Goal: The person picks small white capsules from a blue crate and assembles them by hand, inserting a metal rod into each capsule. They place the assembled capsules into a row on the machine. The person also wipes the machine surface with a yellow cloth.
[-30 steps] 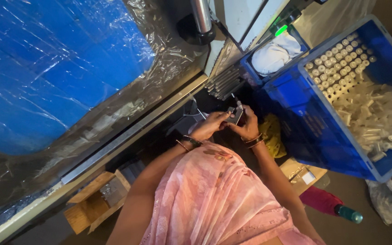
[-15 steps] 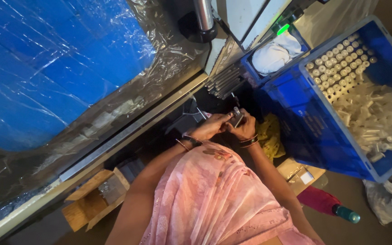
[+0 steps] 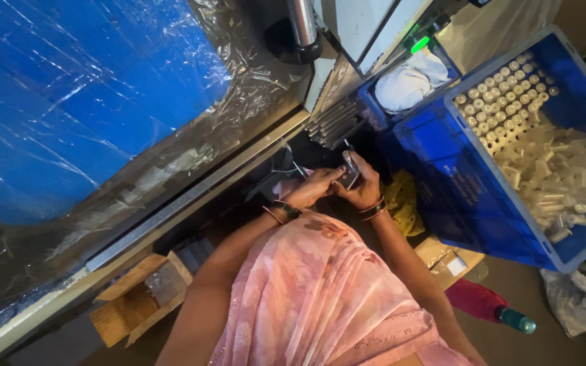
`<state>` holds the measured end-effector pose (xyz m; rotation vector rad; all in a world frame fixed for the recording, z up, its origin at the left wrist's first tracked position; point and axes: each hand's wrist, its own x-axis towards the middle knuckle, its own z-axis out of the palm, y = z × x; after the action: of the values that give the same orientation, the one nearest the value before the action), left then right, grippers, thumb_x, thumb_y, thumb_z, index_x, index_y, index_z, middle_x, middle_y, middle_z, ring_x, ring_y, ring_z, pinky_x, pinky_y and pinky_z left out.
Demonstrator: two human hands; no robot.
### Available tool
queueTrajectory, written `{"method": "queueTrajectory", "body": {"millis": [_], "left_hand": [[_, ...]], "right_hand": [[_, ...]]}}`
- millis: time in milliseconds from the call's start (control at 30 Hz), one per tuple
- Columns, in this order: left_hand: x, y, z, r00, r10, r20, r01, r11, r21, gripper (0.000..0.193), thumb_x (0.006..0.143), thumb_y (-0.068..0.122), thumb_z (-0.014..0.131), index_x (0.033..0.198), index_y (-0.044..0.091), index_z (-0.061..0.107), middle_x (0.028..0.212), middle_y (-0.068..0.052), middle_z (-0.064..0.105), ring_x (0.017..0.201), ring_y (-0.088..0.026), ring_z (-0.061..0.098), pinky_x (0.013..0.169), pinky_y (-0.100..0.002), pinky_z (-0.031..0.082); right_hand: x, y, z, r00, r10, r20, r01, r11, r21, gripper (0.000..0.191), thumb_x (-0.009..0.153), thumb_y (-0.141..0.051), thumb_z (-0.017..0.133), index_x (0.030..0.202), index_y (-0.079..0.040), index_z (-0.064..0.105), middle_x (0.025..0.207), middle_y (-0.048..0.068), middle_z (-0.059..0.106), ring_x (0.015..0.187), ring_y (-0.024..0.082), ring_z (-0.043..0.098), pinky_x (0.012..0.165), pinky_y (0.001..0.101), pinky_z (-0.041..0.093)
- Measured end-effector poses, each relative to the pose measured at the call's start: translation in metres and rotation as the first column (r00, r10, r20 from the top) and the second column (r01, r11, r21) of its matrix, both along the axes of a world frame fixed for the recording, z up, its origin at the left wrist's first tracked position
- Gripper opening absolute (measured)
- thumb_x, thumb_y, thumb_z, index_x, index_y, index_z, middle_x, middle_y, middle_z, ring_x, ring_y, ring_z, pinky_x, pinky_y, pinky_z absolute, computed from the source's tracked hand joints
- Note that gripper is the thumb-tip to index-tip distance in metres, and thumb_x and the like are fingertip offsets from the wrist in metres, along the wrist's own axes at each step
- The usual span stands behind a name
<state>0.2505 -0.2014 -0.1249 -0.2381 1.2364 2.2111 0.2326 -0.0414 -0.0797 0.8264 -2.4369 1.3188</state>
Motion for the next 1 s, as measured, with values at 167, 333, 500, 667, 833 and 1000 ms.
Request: {"method": "queueTrajectory", "body": {"millis": [167,333,500,667,833,1000], "left_hand": [[-0.004,0.0,-0.007,1.0,0.012,-0.024,-0.011,0.999,0.036,0.034,0.099,0.047,0.066,0.092,0.014,0.073,0.076,0.008,0.061,0.061,-0.002,0.053,0.055,-0.016,0.041],[-0.007,0.002,-0.01,0.998,0.043,0.045,-0.049,0.99,0.132,0.031,0.099,0.044,0.068,0.096,0.013,0.071,0.082,0.01,0.063,0.068,0.0,0.056,0.06,-0.017,0.045],[-0.01,-0.005,0.002,0.969,0.051,0.241,-0.052,0.999,-0.004,0.034,0.102,0.043,0.065,0.1,0.009,0.069,0.08,0.004,0.065,0.064,-0.007,0.057,0.062,-0.021,0.051],[-0.014,-0.02,0.0,0.987,0.162,-0.014,-0.158,0.976,0.148,0.025,0.093,0.029,0.06,0.11,0.013,0.069,0.089,0.003,0.074,0.077,-0.01,0.069,0.068,-0.026,0.056],[-0.035,-0.016,-0.004,0.933,0.318,-0.169,-0.335,0.939,-0.082,0.034,0.106,0.034,0.068,0.097,0.001,0.073,0.086,0.001,0.064,0.076,-0.01,0.057,0.063,-0.028,0.045],[-0.066,-0.053,0.015,0.809,0.561,0.176,-0.527,0.825,-0.204,0.04,0.096,0.05,0.059,0.074,0.017,0.064,0.064,0.002,0.053,0.055,-0.013,0.049,0.05,-0.028,0.04]], "right_hand": [[0.002,-0.004,-0.004,0.989,-0.042,0.144,0.057,0.993,-0.101,0.08,0.073,-0.038,0.09,0.134,0.004,0.06,0.12,0.017,0.072,0.092,0.022,0.071,0.089,0.0336,0.057],[0.004,-0.011,-0.008,0.999,-0.026,0.026,0.029,0.991,-0.128,0.065,0.078,-0.033,0.09,0.127,0.002,0.066,0.119,0.018,0.073,0.106,0.027,0.074,0.097,0.0369,0.057],[0.0,-0.008,-0.007,0.994,0.107,-0.014,-0.108,0.991,-0.084,0.062,0.08,-0.032,0.09,0.127,0.0,0.066,0.128,0.019,0.071,0.117,0.028,0.07,0.104,0.0368,0.054],[0.009,-0.017,-0.007,0.83,0.348,0.436,-0.233,0.926,-0.296,0.041,0.103,-0.017,0.065,0.141,0.0,0.061,0.139,0.018,0.068,0.131,0.025,0.063,0.115,0.0335,0.045],[0.015,-0.036,-0.001,0.896,0.323,0.305,-0.183,0.893,-0.411,0.019,0.098,-0.005,0.067,0.117,0.0,0.069,0.114,0.015,0.073,0.106,0.019,0.069,0.095,0.031,0.054],[-0.01,0.003,0.028,0.931,-0.32,0.177,0.344,0.93,-0.129,0.017,0.086,-0.007,0.078,0.098,-0.001,0.068,0.082,0.01,0.066,0.073,0.018,0.058,0.072,0.0335,0.051]]}}
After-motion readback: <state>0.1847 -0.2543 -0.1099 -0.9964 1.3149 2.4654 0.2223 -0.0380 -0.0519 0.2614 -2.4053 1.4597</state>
